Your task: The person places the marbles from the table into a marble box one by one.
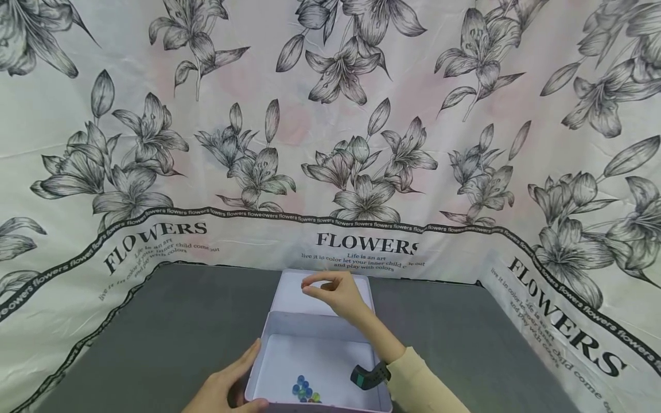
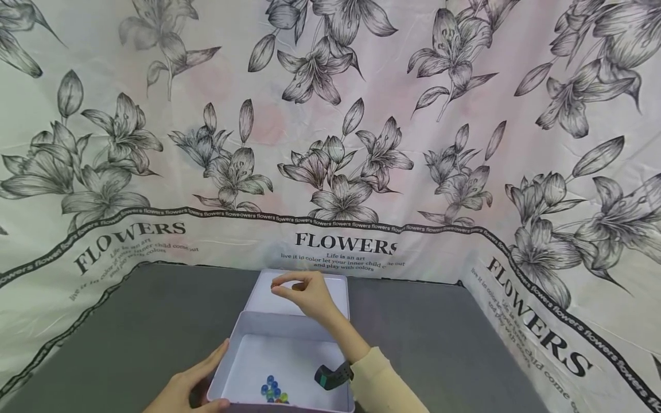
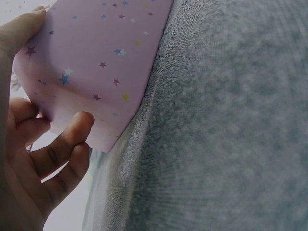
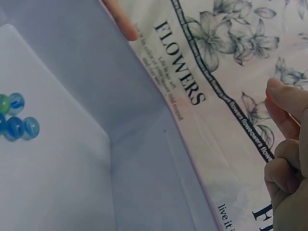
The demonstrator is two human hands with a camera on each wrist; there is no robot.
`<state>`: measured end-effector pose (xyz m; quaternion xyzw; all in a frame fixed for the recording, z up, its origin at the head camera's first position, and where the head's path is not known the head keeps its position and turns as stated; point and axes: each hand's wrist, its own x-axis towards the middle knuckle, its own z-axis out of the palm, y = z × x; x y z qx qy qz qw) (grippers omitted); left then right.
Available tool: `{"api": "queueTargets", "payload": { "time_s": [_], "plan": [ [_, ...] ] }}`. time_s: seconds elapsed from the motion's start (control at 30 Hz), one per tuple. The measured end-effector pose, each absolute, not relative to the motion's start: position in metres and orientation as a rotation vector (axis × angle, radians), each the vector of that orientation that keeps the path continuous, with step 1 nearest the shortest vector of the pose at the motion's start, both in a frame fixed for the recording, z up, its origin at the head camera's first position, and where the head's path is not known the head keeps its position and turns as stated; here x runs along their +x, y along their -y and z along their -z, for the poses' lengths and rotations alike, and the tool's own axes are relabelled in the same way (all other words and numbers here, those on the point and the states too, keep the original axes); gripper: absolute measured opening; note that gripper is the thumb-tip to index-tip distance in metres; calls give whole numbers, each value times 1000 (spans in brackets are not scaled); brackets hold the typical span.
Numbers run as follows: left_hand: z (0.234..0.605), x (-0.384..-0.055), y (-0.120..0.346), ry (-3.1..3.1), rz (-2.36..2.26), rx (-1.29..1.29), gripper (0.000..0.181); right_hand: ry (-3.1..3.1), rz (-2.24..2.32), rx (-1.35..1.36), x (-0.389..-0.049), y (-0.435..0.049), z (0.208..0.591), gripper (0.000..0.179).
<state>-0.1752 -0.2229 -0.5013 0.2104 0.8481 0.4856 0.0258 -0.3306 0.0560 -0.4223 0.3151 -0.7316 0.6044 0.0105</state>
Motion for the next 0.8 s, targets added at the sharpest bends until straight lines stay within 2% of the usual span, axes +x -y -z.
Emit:
{"api": "queueTargets", "payload": {
  "time_s": [0.17,0.57,0.8],
  "plan": [
    [498,-175,222,-2608,-1476,612,95,2392,-1822,1048,-325,-52,432,18],
    [499,-176,222,-2601,-1467,618,95,2634,-1626,1414,-312,-40,455,15],
    [499,-174,223,-2608,-1482,650,94,2722,-1552,1477,-308,-39,462,13]
  ]
}}
